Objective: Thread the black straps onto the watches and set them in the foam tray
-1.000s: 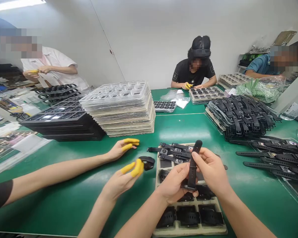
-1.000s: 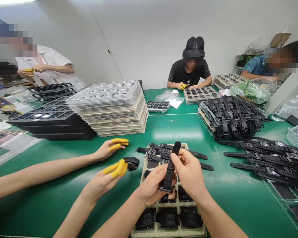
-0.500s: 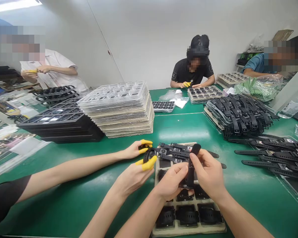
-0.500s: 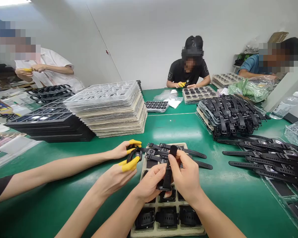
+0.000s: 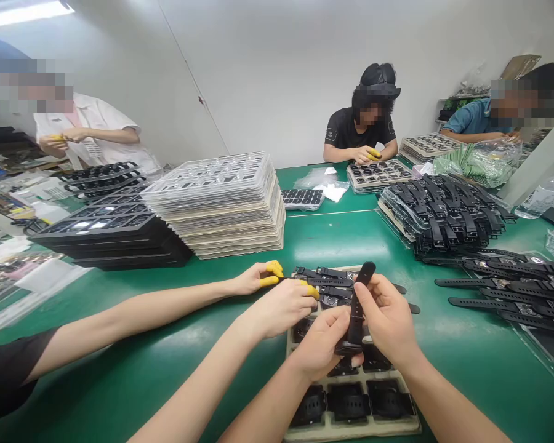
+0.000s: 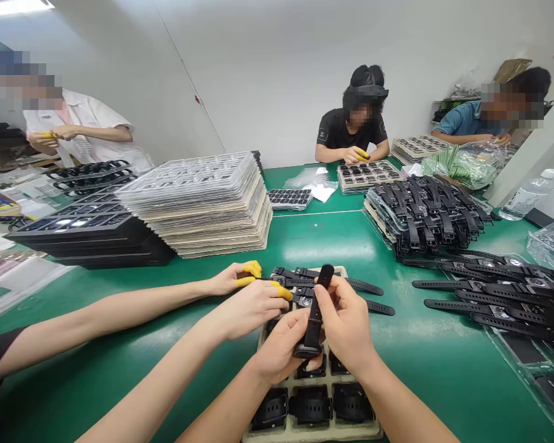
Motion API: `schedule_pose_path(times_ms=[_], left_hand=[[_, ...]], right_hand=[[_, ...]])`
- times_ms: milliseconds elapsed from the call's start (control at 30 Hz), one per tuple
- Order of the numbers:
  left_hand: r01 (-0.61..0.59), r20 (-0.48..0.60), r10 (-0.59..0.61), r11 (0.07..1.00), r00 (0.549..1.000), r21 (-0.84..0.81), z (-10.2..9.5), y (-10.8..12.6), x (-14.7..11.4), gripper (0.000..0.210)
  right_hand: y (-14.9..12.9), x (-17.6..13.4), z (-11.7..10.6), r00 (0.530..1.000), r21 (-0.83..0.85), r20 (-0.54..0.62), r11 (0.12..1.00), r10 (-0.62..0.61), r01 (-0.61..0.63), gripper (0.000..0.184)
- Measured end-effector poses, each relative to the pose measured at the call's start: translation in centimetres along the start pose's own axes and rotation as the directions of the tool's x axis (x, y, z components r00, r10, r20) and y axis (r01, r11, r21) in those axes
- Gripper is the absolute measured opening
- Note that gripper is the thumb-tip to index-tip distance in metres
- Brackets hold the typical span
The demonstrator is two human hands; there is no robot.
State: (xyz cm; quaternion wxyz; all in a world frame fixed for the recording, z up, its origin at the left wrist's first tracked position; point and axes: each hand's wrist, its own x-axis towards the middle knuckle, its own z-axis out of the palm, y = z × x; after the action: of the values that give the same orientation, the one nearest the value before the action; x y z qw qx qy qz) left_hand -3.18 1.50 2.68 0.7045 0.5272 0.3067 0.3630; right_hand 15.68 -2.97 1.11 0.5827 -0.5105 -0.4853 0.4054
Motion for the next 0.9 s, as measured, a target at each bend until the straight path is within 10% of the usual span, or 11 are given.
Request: schedule_pose_path(times_ms=[167,367,533,700,900], left_hand=[[0.063,0.02,-0.061,0.982,0.998,-0.181,5.6,-5.0,-0.3,0.052],[0.105,0.079,-0.084,0.941,0.993,-0.322,5.5,-6.5,0.1,0.058],[-0.092,-0.092,0.111,0.978,0.99,0.187,5.1,-5.9,-0.4,0.049],[-0.284,-0.052,0.569,0.485,0.821,0.827,4.0,-5.1,-1.1,0.032],[-0.208,0.042,0.639,0.187,0.768,0.96,3.4,-5.0,-1.3,0.029]], right_hand=[[-0.4,0.2,0.2,0.997,0.068,0.018,0.994,0.079,-0.08,0.037],[0.0,0.1,0.2,0.994,0.071,0.059,0.992,0.097,-0.101,0.036],[0.2,0.1,-0.3,0.996,0.029,0.092,0.999,0.009,-0.012,0.031],[-0.1,0.4,-1.1,0.966,-0.079,0.24,0.989,-0.099,0.122,0.027],[0.3,0.0,-0.6,0.971,-0.135,0.239,0.99,-0.002,0.035,0.03]])
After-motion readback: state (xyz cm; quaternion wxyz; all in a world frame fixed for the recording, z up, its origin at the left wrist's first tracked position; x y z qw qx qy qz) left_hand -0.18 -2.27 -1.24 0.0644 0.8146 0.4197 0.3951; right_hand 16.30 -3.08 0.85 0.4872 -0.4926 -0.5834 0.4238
